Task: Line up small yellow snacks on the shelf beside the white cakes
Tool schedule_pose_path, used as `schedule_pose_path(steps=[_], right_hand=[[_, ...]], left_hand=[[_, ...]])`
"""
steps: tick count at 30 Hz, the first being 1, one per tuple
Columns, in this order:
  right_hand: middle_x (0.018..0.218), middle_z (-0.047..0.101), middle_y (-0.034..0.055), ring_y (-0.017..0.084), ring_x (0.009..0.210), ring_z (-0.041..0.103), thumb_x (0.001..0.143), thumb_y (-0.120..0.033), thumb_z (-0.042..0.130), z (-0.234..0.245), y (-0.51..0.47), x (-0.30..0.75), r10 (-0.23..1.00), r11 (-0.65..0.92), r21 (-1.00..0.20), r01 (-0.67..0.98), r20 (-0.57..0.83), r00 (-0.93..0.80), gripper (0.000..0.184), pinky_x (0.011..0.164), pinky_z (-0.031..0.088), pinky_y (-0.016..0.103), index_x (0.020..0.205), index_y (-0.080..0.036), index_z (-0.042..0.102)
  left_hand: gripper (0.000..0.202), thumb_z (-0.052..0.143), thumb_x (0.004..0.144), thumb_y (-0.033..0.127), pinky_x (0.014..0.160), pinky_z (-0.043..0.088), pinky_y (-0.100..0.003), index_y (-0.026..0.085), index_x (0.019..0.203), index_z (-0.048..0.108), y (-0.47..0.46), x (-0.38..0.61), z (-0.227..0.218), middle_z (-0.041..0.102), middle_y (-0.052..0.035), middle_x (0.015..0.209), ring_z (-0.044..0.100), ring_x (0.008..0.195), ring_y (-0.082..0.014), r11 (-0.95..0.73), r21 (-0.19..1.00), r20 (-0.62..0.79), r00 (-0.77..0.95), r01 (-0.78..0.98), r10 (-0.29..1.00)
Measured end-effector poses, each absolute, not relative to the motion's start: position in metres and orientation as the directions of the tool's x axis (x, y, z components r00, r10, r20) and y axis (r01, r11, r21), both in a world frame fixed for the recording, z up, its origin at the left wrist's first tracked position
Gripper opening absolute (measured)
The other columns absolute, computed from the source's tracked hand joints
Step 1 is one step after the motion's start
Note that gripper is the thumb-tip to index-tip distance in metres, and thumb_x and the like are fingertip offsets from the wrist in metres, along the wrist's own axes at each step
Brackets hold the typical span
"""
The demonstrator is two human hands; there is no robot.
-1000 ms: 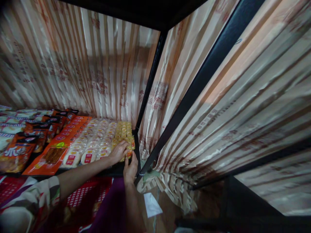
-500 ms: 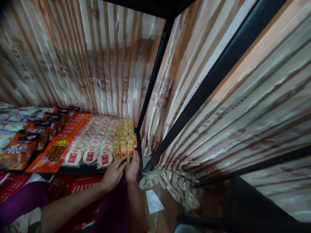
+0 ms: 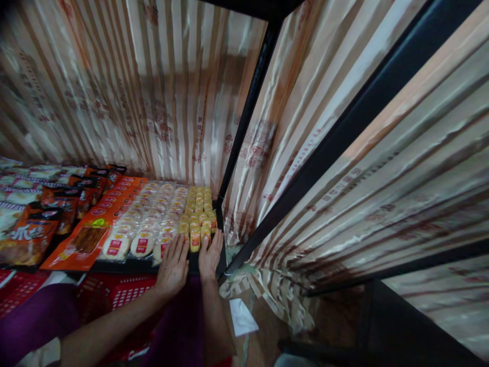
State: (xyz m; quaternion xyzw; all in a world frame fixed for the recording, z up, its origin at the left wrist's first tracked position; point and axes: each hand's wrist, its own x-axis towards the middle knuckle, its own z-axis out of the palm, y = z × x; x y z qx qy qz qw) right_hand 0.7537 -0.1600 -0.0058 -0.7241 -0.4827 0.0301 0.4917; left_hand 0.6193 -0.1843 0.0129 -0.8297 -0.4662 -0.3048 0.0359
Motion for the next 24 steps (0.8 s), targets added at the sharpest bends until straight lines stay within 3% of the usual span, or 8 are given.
schedule_pose_path(steps=[10,15,20,24], right_hand=[[0.134,0.048,0.0175,0.024,0.125,0.043,0.091,-0.047,0.027,-0.001,-0.154,0.744,0.748,-0.043,-0.787,0.615,0.383,0.542,0.059,0.103,0.034,0.042,0.134,-0.011,0.041],[0.139,0.041,0.0197,0.027,0.132,0.031,0.09,-0.048,0.028,-0.003,-0.156,0.743,0.753,-0.069,-0.787,0.613,0.362,0.55,0.062,0.107,0.028,0.046,0.135,-0.007,0.039],[0.141,0.038,0.0205,0.026,0.135,0.026,0.091,-0.045,0.032,-0.001,-0.163,0.74,0.718,-0.012,-0.738,0.675,0.463,0.519,0.061,0.107,0.027,0.047,0.137,-0.005,0.035],[0.138,0.043,0.019,0.025,0.133,0.029,0.092,-0.041,0.035,0.004,-0.173,0.737,0.67,0.024,-0.658,0.752,0.569,0.476,0.052,0.105,0.03,0.048,0.131,-0.008,0.045]], left_hand=[[0.059,0.036,0.079,0.008,0.108,0.032,-0.048,0.008,0.137,0.035,-0.175,0.624,-0.006,0.04,-0.0169,0.142,0.022,0.138,-0.0267,-0.602,0.221,0.55,0.412,0.767,0.726],[0.061,0.037,0.077,0.008,0.108,0.032,-0.049,0.006,0.138,0.034,-0.175,0.621,-0.005,0.036,-0.0181,0.144,0.018,0.139,-0.0276,-0.615,0.237,0.547,0.42,0.752,0.724],[0.057,0.039,0.078,0.008,0.108,0.029,-0.051,0.008,0.135,0.039,-0.181,0.616,0.006,0.03,-0.0175,0.147,0.015,0.14,-0.0286,-0.592,0.242,0.527,0.408,0.769,0.745],[0.053,0.04,0.08,0.011,0.109,0.027,-0.05,0.01,0.133,0.043,-0.183,0.61,0.005,0.036,-0.0161,0.144,0.02,0.139,-0.0285,-0.546,0.251,0.521,0.364,0.8,0.772]])
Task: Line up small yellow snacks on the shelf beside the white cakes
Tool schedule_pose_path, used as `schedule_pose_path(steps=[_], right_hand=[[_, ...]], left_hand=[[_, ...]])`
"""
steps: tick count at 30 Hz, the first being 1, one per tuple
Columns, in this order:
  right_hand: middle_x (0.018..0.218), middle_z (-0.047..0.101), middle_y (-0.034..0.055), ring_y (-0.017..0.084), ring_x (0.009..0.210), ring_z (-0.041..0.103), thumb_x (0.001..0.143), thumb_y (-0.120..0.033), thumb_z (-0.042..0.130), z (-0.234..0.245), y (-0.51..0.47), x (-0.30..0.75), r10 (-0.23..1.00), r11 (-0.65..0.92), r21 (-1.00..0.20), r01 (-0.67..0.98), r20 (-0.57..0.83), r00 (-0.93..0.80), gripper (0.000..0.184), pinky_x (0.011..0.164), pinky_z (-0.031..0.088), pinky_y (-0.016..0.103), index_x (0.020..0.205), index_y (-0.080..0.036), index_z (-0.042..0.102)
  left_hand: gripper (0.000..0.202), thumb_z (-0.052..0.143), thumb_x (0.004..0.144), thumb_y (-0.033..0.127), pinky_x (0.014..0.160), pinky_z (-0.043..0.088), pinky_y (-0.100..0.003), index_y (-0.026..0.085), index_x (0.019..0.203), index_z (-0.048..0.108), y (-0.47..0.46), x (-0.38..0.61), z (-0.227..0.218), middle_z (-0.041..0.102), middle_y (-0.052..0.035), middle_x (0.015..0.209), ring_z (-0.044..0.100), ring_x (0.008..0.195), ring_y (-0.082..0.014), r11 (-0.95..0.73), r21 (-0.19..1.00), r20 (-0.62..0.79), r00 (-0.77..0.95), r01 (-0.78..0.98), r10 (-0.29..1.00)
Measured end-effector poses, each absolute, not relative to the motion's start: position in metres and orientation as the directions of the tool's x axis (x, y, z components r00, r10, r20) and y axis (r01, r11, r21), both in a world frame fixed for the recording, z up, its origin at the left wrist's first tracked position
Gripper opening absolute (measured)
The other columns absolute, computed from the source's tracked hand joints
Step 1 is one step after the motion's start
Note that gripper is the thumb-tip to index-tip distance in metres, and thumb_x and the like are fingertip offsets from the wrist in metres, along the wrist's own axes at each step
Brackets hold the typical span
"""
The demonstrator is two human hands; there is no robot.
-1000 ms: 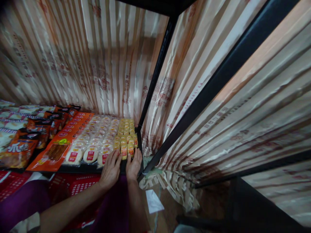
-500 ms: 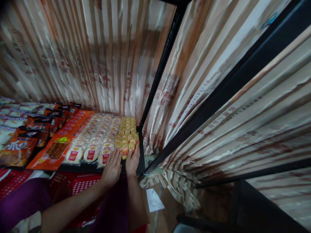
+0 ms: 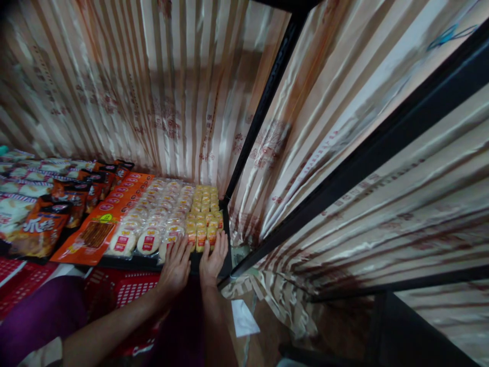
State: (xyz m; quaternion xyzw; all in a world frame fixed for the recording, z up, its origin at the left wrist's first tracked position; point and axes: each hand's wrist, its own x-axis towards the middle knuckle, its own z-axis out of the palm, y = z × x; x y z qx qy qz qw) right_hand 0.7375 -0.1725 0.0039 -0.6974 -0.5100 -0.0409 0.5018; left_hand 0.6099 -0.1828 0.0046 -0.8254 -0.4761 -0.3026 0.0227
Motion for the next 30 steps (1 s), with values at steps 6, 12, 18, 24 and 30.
schedule_pose_path(steps=[6,12,18,24,30], right_hand=[[0.128,0.053,0.016,0.024,0.126,0.04,0.093,-0.035,0.035,0.01,-0.175,0.732,0.66,0.078,-0.597,0.798,0.631,0.407,0.041,0.101,0.036,0.049,0.119,-0.013,0.057],[0.122,0.059,0.0144,0.023,0.12,0.044,0.093,-0.034,0.035,0.024,-0.163,0.732,0.678,0.096,-0.557,0.825,0.643,0.356,0.04,0.099,0.038,0.047,0.116,-0.013,0.059],[0.125,0.057,0.0131,0.023,0.127,0.037,0.093,-0.032,0.033,0.033,-0.148,0.736,0.741,0.067,-0.455,0.888,0.619,0.261,0.041,0.102,0.035,0.046,0.121,-0.012,0.056],[0.143,0.038,0.0115,0.028,0.137,0.018,0.091,-0.036,0.036,0.033,-0.134,0.741,0.782,0.008,-0.316,0.949,0.593,0.191,0.044,0.104,0.029,0.052,0.128,-0.017,0.05],[0.15,0.023,0.0123,0.029,0.137,0.019,0.087,-0.049,0.042,0.026,-0.131,0.745,0.812,0.002,-0.355,0.935,0.546,0.205,0.059,0.104,0.028,0.052,0.137,-0.018,0.038]], left_hand=[[0.051,0.038,0.082,0.012,0.108,0.029,-0.049,0.011,0.133,0.042,-0.179,0.607,-0.005,0.04,-0.0141,0.142,0.025,0.137,-0.0267,-0.554,0.195,0.581,0.36,0.809,0.73],[0.051,0.039,0.084,0.017,0.109,0.029,-0.047,0.008,0.134,0.04,-0.169,0.607,0.012,0.042,-0.016,0.14,0.028,0.136,-0.0266,-0.503,0.209,0.57,0.314,0.839,0.76],[0.057,0.046,0.083,0.028,0.11,0.024,-0.049,0.006,0.134,0.038,-0.149,0.609,0.03,0.038,-0.0177,0.142,0.022,0.138,-0.0289,-0.475,0.255,0.479,0.317,0.842,0.819],[0.058,0.046,0.083,0.031,0.11,0.023,-0.052,0.007,0.135,0.037,-0.137,0.615,0.033,0.04,-0.0178,0.141,0.026,0.136,-0.0296,-0.459,0.265,0.433,0.32,0.848,0.842],[0.057,0.046,0.083,0.028,0.109,0.024,-0.051,0.008,0.135,0.037,-0.135,0.62,0.03,0.044,-0.0175,0.138,0.028,0.136,-0.0289,-0.439,0.265,0.428,0.304,0.858,0.851]])
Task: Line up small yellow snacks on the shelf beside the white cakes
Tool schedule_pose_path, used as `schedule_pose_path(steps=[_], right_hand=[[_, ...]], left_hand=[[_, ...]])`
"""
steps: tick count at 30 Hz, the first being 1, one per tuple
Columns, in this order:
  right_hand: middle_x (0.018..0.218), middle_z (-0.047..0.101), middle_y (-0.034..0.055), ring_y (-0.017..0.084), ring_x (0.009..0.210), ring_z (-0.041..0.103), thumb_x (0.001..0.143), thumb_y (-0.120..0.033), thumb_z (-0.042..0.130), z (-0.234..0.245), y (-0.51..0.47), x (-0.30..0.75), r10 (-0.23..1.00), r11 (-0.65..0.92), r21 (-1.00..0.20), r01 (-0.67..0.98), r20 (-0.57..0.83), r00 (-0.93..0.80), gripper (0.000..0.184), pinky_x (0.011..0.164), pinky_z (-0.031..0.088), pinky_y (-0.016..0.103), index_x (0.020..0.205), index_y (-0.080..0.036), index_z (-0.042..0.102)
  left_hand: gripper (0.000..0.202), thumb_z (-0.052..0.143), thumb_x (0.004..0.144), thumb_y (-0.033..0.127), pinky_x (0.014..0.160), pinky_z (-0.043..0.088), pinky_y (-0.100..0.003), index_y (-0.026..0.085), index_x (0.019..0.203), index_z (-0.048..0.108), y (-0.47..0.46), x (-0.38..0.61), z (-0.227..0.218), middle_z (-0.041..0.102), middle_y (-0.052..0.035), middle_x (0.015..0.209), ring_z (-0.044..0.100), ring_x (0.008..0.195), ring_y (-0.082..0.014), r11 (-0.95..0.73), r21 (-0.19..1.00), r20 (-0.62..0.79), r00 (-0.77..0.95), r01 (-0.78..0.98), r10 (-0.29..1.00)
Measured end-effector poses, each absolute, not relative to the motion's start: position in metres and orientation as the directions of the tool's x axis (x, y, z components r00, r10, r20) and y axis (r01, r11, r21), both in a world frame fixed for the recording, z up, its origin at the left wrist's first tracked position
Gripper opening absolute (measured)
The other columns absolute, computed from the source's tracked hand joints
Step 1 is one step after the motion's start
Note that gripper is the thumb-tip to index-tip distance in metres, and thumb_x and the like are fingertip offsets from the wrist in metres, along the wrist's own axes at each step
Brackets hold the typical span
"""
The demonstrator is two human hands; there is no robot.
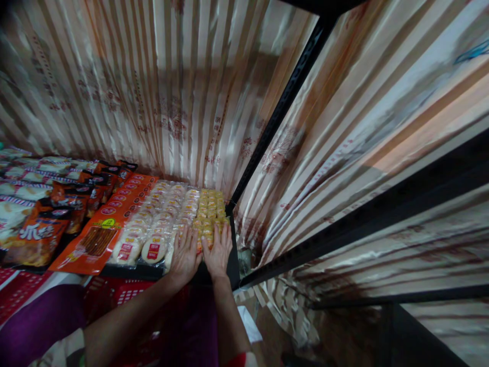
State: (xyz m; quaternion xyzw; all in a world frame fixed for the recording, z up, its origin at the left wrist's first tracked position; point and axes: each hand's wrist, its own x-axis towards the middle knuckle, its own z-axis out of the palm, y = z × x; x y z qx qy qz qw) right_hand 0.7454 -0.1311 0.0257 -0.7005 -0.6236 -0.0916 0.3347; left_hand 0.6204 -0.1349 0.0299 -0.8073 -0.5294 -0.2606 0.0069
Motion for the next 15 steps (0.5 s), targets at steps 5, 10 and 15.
schedule_pose_path(steps=[5,10,15], right_hand=[[0.15,0.023,0.0142,0.027,0.137,0.022,0.089,-0.047,0.039,0.022,-0.131,0.747,0.808,0.028,-0.436,0.899,0.54,0.237,0.058,0.105,0.03,0.05,0.138,-0.016,0.036],[0.149,0.025,0.0133,0.026,0.136,0.025,0.09,-0.045,0.039,0.018,-0.131,0.749,0.78,0.067,-0.468,0.881,0.575,0.246,0.056,0.105,0.031,0.05,0.138,-0.017,0.036],[0.146,0.03,0.0162,0.026,0.135,0.026,0.089,-0.047,0.039,0.013,-0.131,0.75,0.767,0.045,-0.5,0.865,0.572,0.291,0.058,0.105,0.031,0.05,0.137,-0.014,0.036]], left_hand=[[0.058,0.044,0.084,0.025,0.11,0.021,-0.051,0.011,0.139,0.032,-0.133,0.624,0.028,0.043,-0.0148,0.14,0.026,0.137,-0.026,-0.45,0.261,0.42,0.32,0.854,0.85],[0.056,0.043,0.084,0.021,0.111,0.021,-0.05,0.012,0.139,0.032,-0.131,0.628,0.027,0.04,-0.013,0.142,0.022,0.138,-0.0248,-0.474,0.247,0.419,0.348,0.845,0.839],[0.054,0.045,0.084,0.022,0.111,0.021,-0.05,0.011,0.137,0.036,-0.131,0.628,0.026,0.04,-0.0128,0.143,0.021,0.139,-0.0268,-0.475,0.269,0.432,0.336,0.838,0.837]])
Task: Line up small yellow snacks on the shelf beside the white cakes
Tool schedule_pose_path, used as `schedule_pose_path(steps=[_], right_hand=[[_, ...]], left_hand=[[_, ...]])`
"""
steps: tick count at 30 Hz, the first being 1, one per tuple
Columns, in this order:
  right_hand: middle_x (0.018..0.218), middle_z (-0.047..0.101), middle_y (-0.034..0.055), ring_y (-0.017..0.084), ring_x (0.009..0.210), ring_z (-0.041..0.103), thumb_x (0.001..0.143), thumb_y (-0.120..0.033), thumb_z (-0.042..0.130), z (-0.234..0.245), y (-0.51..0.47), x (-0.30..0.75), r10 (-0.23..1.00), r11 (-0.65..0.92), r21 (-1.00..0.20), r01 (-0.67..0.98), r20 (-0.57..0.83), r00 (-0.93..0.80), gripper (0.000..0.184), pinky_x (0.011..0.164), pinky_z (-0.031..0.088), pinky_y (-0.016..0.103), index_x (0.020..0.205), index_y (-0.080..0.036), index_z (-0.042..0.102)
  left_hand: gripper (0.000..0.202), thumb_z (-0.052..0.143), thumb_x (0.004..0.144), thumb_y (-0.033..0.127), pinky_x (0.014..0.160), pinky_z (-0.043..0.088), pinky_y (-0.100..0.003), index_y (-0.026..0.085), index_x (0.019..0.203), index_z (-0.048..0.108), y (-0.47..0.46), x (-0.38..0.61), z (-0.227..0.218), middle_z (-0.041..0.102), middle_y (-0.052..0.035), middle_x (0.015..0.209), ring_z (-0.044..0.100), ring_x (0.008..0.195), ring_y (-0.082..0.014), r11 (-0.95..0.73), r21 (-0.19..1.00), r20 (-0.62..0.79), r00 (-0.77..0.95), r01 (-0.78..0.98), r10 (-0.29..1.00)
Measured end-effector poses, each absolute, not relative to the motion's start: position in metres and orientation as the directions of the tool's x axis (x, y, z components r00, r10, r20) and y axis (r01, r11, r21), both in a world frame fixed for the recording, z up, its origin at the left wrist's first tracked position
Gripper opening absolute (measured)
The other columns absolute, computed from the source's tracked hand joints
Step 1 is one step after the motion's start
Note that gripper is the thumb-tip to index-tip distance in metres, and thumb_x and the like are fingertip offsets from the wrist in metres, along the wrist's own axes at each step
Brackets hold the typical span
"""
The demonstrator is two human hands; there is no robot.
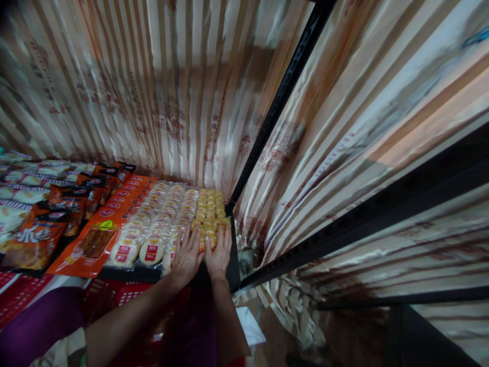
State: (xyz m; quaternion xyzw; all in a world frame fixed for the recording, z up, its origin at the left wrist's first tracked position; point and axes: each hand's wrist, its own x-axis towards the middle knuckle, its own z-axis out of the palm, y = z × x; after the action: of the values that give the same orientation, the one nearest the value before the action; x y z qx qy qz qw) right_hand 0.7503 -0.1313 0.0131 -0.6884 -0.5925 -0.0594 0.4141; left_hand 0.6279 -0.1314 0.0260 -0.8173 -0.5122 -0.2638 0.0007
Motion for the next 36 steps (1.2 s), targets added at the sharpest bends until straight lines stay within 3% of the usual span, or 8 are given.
schedule_pose_path(steps=[7,13,21,29,36], right_hand=[[0.144,0.031,0.0191,0.026,0.135,0.027,0.089,-0.048,0.039,0.009,-0.131,0.749,0.738,0.028,-0.548,0.836,0.575,0.352,0.064,0.106,0.03,0.049,0.139,-0.01,0.03],[0.145,0.031,0.018,0.027,0.135,0.027,0.088,-0.05,0.037,0.009,-0.131,0.749,0.744,-0.005,-0.58,0.815,0.542,0.39,0.064,0.105,0.031,0.047,0.138,-0.01,0.032],[0.144,0.034,0.0167,0.025,0.133,0.029,0.089,-0.048,0.038,0.008,-0.132,0.75,0.746,0.007,-0.608,0.794,0.531,0.401,0.06,0.105,0.032,0.046,0.137,-0.011,0.035],[0.142,0.035,0.0184,0.025,0.132,0.031,0.09,-0.047,0.035,0.002,-0.131,0.754,0.72,0.035,-0.647,0.762,0.545,0.43,0.061,0.106,0.03,0.047,0.137,-0.009,0.032],[0.142,0.036,0.0188,0.025,0.133,0.03,0.09,-0.047,0.033,0.003,-0.131,0.753,0.727,0.026,-0.649,0.761,0.534,0.431,0.061,0.106,0.029,0.047,0.138,-0.009,0.031]], left_hand=[[0.071,0.052,0.08,0.038,0.109,0.021,-0.053,0.009,0.14,0.028,-0.126,0.621,0.029,0.036,-0.0183,0.143,0.018,0.139,-0.031,-0.442,0.293,0.45,0.285,0.848,0.846],[0.076,0.053,0.079,0.043,0.109,0.02,-0.054,0.008,0.14,0.025,-0.121,0.622,0.04,0.037,-0.0205,0.143,0.019,0.138,-0.0319,-0.43,0.269,0.426,0.294,0.862,0.856],[0.073,0.049,0.082,0.04,0.111,0.018,-0.052,0.009,0.142,0.023,-0.121,0.625,0.042,0.036,-0.018,0.144,0.025,0.137,-0.0282,-0.478,0.251,0.403,0.358,0.841,0.842],[0.064,0.04,0.087,0.029,0.109,0.024,-0.049,0.003,0.142,0.02,-0.123,0.644,0.032,0.036,-0.0206,0.143,0.024,0.137,-0.0291,-0.438,0.257,0.45,0.295,0.861,0.843],[0.059,0.038,0.088,0.029,0.11,0.024,-0.049,0.007,0.142,0.026,-0.12,0.644,0.036,0.04,-0.018,0.141,0.028,0.136,-0.0281,-0.435,0.253,0.455,0.29,0.864,0.842]])
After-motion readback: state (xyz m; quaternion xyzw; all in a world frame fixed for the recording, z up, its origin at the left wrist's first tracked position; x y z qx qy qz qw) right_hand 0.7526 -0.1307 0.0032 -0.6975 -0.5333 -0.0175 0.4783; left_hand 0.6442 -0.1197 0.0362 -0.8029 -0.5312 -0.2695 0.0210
